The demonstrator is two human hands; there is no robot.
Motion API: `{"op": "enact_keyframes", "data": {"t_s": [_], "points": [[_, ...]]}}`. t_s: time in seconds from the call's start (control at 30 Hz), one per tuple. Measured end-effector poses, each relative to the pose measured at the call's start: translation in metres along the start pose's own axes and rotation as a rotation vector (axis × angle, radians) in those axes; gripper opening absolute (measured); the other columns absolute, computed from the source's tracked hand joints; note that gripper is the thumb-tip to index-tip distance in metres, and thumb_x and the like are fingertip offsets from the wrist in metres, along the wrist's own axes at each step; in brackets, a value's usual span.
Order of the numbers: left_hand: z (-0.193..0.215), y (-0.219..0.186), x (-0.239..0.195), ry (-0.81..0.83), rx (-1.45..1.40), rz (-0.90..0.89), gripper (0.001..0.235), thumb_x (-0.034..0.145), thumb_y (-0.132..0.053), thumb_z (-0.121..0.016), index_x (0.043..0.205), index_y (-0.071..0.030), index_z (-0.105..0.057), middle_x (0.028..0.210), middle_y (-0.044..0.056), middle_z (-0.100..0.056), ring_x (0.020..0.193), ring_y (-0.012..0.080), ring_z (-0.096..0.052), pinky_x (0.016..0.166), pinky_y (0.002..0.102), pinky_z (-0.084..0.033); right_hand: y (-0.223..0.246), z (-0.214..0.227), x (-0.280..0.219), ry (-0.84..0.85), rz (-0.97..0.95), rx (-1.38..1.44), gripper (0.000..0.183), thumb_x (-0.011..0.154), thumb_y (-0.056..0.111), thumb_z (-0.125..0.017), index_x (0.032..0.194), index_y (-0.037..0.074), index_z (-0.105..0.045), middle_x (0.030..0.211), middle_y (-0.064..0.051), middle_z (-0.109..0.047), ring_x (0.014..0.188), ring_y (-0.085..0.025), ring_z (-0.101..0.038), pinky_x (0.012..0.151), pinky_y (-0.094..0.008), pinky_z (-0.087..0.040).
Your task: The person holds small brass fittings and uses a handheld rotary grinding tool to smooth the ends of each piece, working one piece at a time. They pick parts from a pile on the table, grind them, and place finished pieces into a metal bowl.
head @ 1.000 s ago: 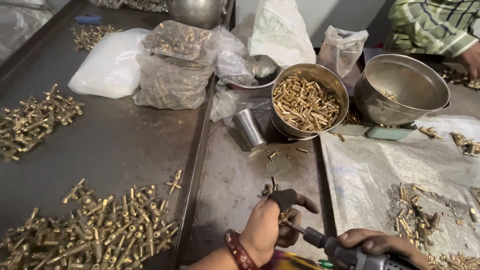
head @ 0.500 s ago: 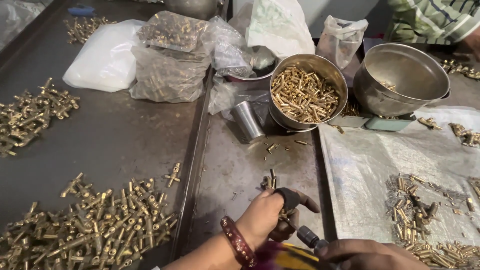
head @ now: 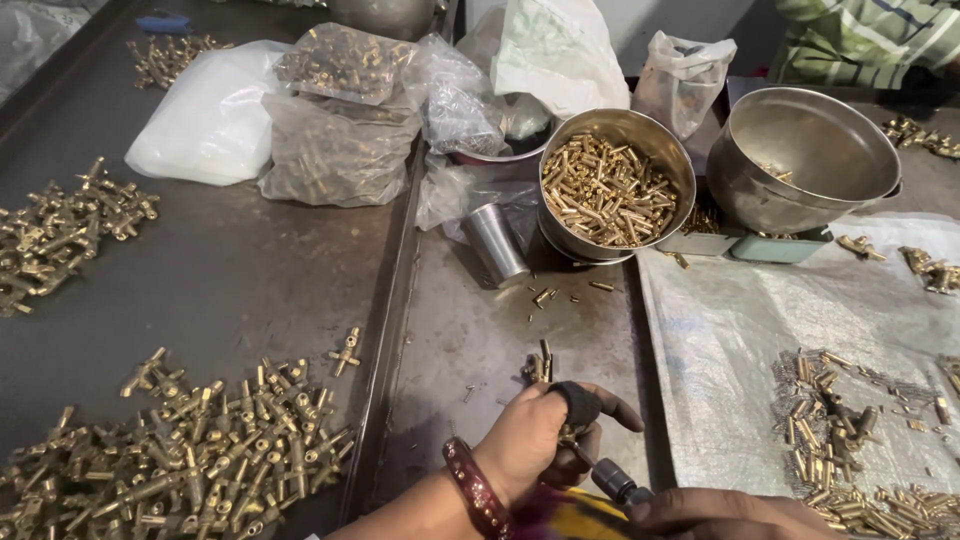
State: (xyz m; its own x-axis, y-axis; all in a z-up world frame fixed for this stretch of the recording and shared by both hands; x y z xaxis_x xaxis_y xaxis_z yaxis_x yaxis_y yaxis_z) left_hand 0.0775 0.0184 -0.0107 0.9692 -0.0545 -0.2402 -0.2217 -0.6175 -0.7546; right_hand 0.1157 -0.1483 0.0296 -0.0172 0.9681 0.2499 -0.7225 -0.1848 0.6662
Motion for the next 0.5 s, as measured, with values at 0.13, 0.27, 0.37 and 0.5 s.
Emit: {"op": "enact_keyframes", "data": {"t_s": [0.13, 0.27, 0.37, 0.5], "points": [[0.003, 0.002, 0.001, -0.030, -0.013, -0.018, 0.039, 0.101, -0.021, -0.044, 0.104, 0.005, -0.072, 0.056, 0.002, -0.055, 0.042, 0.0086, -0.041, 0.041, 0.026, -0.031, -0.018, -0.006, -0.014, -0.011, -0.057, 0.091, 0.028, 0.098, 0.012, -0.065, 0.119, -0.005, -0.070, 0.125, -0.013, -0.073, 0.112, -0.020, -0.072, 0.096, -0.033, -0.055], [0.004, 0.001, 0.001, -0.060, -0.015, -0.010, 0.040, 0.101, -0.023, -0.044, 0.104, 0.005, -0.072, 0.055, 0.001, -0.054, 0.041, 0.0082, -0.039, 0.040, 0.025, -0.030, -0.035, -0.011, -0.031, -0.021, -0.096, 0.148, 0.030, 0.098, 0.011, -0.065, 0.122, -0.007, -0.067, 0.126, -0.015, -0.071, 0.112, -0.021, -0.072, 0.096, -0.034, -0.055], [0.008, 0.003, 0.000, -0.111, -0.027, 0.022, 0.040, 0.101, -0.023, -0.045, 0.104, 0.004, -0.073, 0.057, 0.000, -0.054, 0.042, 0.0082, -0.039, 0.040, 0.025, -0.030, -0.043, -0.014, -0.040, -0.034, -0.137, 0.208, 0.033, 0.097, 0.009, -0.066, 0.125, -0.009, -0.065, 0.127, -0.017, -0.069, 0.113, -0.022, -0.072, 0.097, -0.036, -0.054], [0.013, 0.002, -0.001, -0.207, -0.026, 0.063, 0.041, 0.102, -0.029, -0.046, 0.102, 0.000, -0.075, 0.057, -0.002, -0.053, 0.041, 0.0079, -0.039, 0.040, 0.025, -0.027, -0.046, -0.008, -0.044, -0.124, -0.089, 0.260, 0.027, 0.097, 0.006, -0.065, 0.122, -0.004, -0.064, 0.129, -0.019, -0.067, 0.118, -0.028, -0.070, 0.100, -0.039, -0.054]]}}
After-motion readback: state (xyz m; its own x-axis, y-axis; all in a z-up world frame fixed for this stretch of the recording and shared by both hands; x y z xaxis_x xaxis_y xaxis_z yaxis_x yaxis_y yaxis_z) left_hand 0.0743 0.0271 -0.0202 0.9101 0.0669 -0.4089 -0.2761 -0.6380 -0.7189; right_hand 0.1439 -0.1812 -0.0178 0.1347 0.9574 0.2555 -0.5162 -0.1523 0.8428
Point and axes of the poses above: each hand's wrist, its own x-axis towards the middle knuckle, its own z-axis out of the back of the hand, y = z × x, the point moved 9 cm from there along x, towards the middle knuckle
